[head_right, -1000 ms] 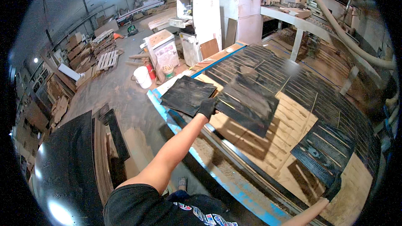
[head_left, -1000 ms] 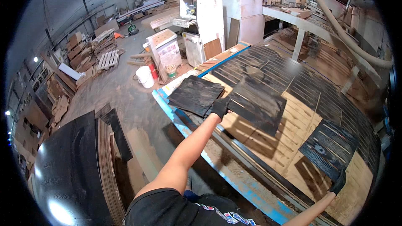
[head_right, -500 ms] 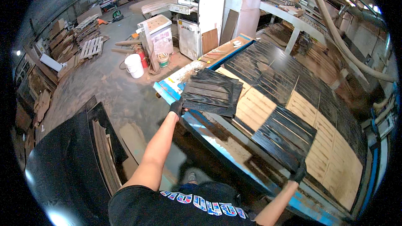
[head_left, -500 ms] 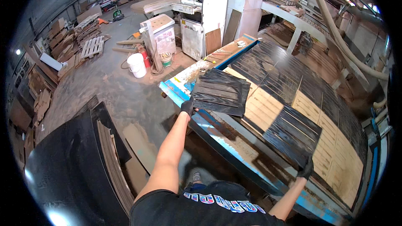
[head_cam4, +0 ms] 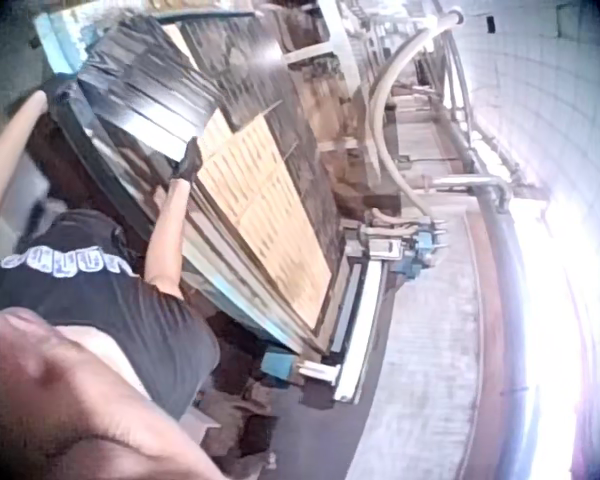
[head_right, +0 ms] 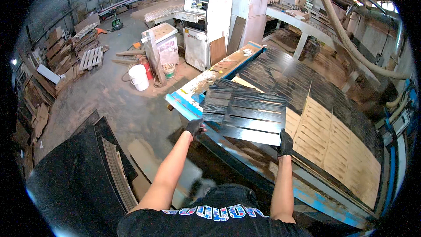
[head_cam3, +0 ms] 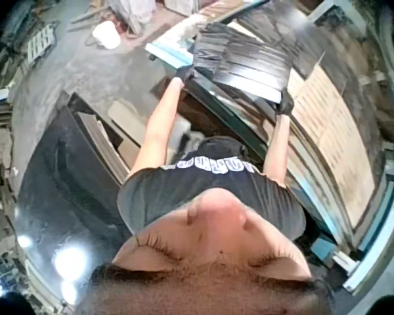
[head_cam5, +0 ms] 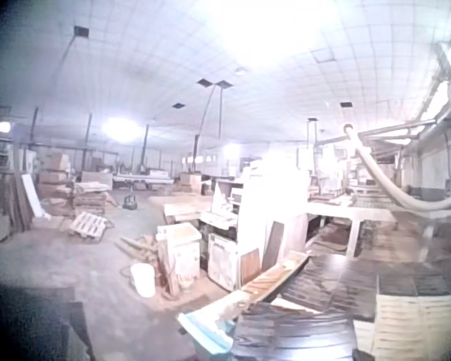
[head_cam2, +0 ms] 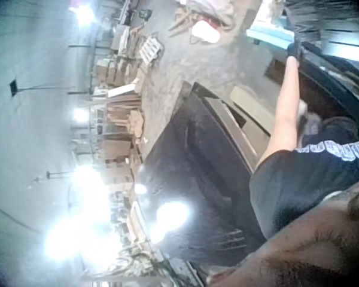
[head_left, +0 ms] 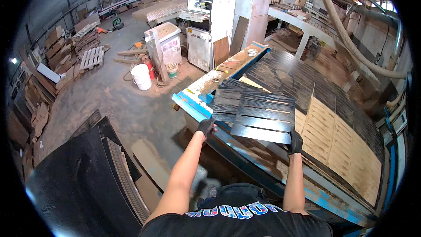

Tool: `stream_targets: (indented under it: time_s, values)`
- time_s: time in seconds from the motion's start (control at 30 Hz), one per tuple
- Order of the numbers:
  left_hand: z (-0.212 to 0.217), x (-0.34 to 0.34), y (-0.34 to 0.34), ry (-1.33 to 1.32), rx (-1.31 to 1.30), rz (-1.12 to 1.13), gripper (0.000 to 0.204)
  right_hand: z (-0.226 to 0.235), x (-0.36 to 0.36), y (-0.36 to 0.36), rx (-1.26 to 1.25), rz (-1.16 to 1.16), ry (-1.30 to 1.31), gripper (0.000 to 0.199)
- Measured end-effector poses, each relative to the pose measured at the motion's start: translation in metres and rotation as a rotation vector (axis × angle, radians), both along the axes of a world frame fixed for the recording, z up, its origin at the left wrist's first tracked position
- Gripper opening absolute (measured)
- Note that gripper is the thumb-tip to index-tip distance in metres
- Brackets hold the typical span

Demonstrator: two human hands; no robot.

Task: The person picks up black slatted wooden panels from a machine bed, stacks them together, and carries the stack across the workshop to place them onto a rack.

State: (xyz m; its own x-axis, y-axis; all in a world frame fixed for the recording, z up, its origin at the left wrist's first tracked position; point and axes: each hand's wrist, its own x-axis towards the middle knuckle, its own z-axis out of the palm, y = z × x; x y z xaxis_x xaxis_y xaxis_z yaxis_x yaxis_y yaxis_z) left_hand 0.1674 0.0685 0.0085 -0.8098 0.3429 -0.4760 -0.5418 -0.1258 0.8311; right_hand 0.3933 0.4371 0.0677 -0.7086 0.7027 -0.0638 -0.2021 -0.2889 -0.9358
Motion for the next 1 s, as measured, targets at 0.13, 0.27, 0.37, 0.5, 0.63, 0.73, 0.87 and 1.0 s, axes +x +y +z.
stream_targets:
  time_s: [0.13,0.27,0.37,0.5,0.63,0.73,0.87,1.0]
  values:
    - [0.015,0.007,-0.008,-0.025,-0.016,-0.087,0.042,-0.003,-0.039,-0.025,0.1,0.048,-0.079,0.029]
    - [0.018,-0.007,-0.01,-0.036,-0.084,-0.09,0.046,-0.009,-0.082,-0.042,0.048,0.093,-0.08,0.027]
    - [0.021,-0.017,-0.006,0.025,-0.124,-0.136,0.048,-0.018,-0.108,-0.046,0.056,0.113,-0.065,0.024]
    - [0.028,-0.022,-0.002,0.057,-0.209,-0.18,0.052,-0.036,-0.133,-0.045,0.083,0.128,-0.091,0.026]
    - [0.008,-0.036,-0.012,-0.03,-0.183,-0.021,0.052,-0.048,-0.152,-0.049,-0.095,0.121,-0.052,0.029]
    - [-0.016,-0.06,-0.037,-0.059,-0.224,0.22,0.041,-0.075,-0.167,-0.048,0.023,0.125,-0.062,0.027]
    - [-0.002,-0.094,-0.056,0.034,-0.331,0.477,0.026,-0.037,-0.167,-0.047,0.667,0.281,-0.633,0.044]
    - [0.033,-0.137,-0.024,0.282,-0.353,0.478,0.024,-0.008,-0.157,-0.033,0.927,0.319,-0.88,0.05]
